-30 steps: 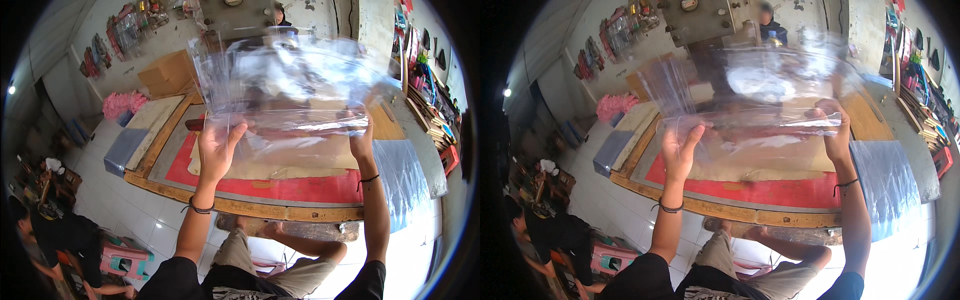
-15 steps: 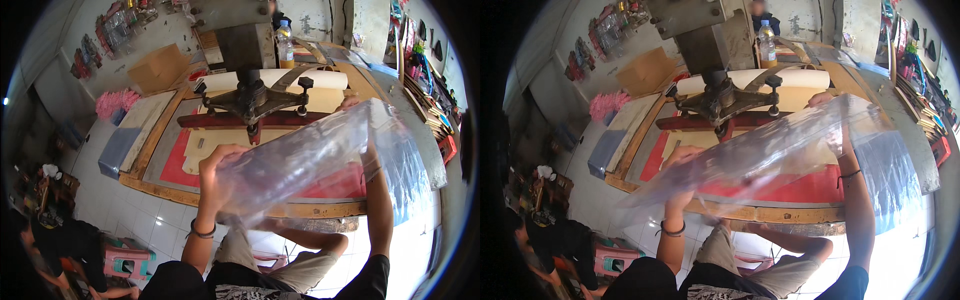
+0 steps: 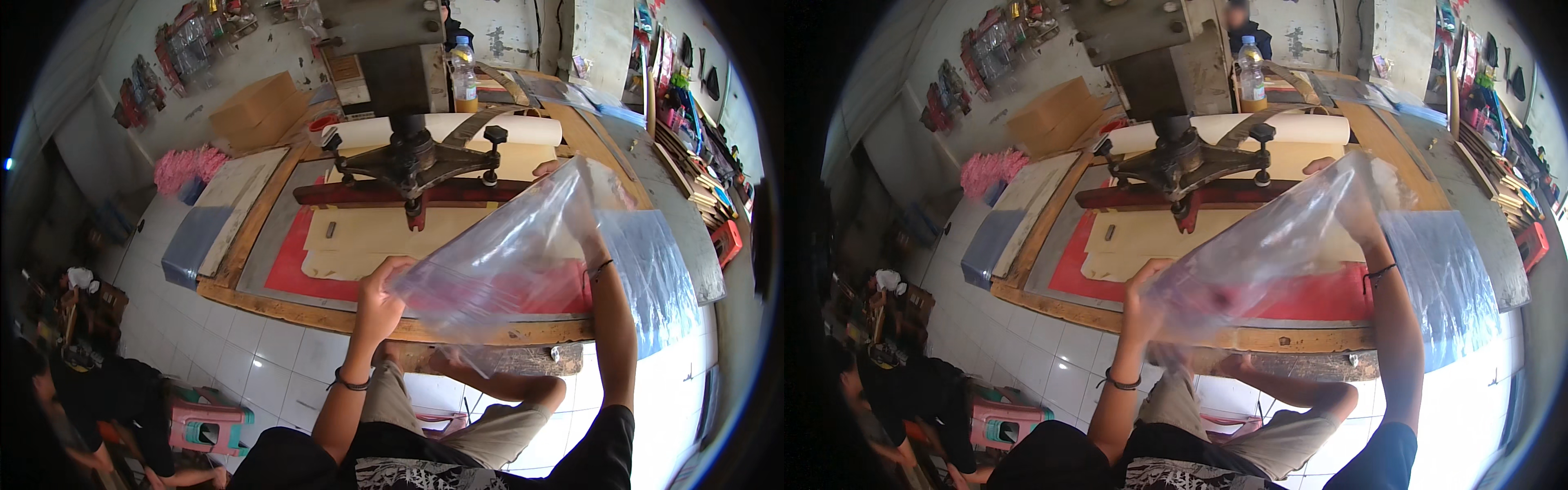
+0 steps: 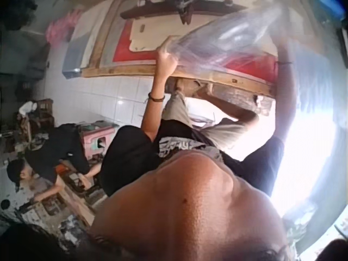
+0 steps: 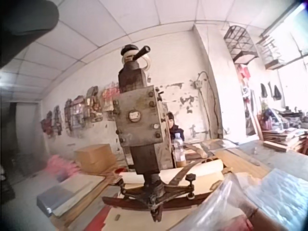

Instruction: The person aligns a plastic bag on a machine platform and lowers the press by hand. They repeat this with another bag, checking the alignment each time.

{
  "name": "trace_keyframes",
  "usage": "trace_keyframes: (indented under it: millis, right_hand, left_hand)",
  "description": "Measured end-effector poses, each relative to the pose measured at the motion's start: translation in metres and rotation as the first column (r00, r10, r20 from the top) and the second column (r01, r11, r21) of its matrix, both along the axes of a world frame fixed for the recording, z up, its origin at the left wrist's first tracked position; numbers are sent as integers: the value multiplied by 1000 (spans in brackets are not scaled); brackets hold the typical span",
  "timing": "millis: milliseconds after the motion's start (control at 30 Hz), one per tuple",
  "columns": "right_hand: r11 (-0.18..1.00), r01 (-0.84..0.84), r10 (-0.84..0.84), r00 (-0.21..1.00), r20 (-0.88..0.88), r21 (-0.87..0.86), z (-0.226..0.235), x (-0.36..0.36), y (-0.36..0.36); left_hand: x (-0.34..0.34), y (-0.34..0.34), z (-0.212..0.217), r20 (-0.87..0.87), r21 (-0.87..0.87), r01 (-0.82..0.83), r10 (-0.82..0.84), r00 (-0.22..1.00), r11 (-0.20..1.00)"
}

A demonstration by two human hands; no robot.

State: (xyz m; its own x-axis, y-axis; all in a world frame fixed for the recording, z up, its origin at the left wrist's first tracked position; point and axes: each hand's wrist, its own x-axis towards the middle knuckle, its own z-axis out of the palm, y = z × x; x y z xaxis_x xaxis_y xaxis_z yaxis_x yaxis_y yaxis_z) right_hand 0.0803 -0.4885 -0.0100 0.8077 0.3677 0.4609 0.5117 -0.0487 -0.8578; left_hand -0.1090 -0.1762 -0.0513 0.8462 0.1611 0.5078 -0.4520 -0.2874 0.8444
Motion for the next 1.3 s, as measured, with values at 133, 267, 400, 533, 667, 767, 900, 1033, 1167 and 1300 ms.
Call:
trace_keyframes:
  millis: [133, 267, 400, 533, 667, 767, 900, 1033, 1167, 1300]
  right_hand:
    - [855, -283, 405, 888, -220, 434, 14, -13, 18]
    - [775, -340, 469, 874, -126, 532, 13, -5, -14]
    - [945, 320, -326, 935, 141, 62, 88, -15, -28]
    - [870, 401, -288, 886, 364, -286, 188, -34, -7]
    - [618, 439, -117, 872, 476, -652, 290, -71, 14]
    - [412, 336, 40, 922, 386, -847, 311, -79, 46]
    - [209, 512, 337, 762, 553, -833, 227, -81, 95]
    - [272, 354, 217, 883, 416, -895, 226, -97, 95]
    - [523, 365, 119, 864, 490, -770, 248, -95, 89]
    - [296, 366, 115, 903, 413, -882, 305, -138, 100]
  left_hand:
    - [-1, 7, 1, 52, 72, -23, 19, 998, 997]
    - [4, 3, -3, 135, 95, -34, 21, 991, 995]
    - [6, 5, -3, 88, 127, -19, 7, 996, 992]
    - [2, 14, -12, -161, -243, 189, -231, 959, 951]
    - [7, 5, -8, -70, -425, 192, -244, 967, 884]
    - [10, 5, -14, -6, -420, 136, -152, 988, 897]
    - [-3, 14, -4, 17, -256, 8, -4, 1000, 967]
    - [-3, 7, -9, 50, -151, 109, -102, 993, 983]
    - [-4, 9, -1, 154, -69, 160, -148, 977, 985]
    - [-11, 15, -1, 153, -117, 205, -186, 971, 972]
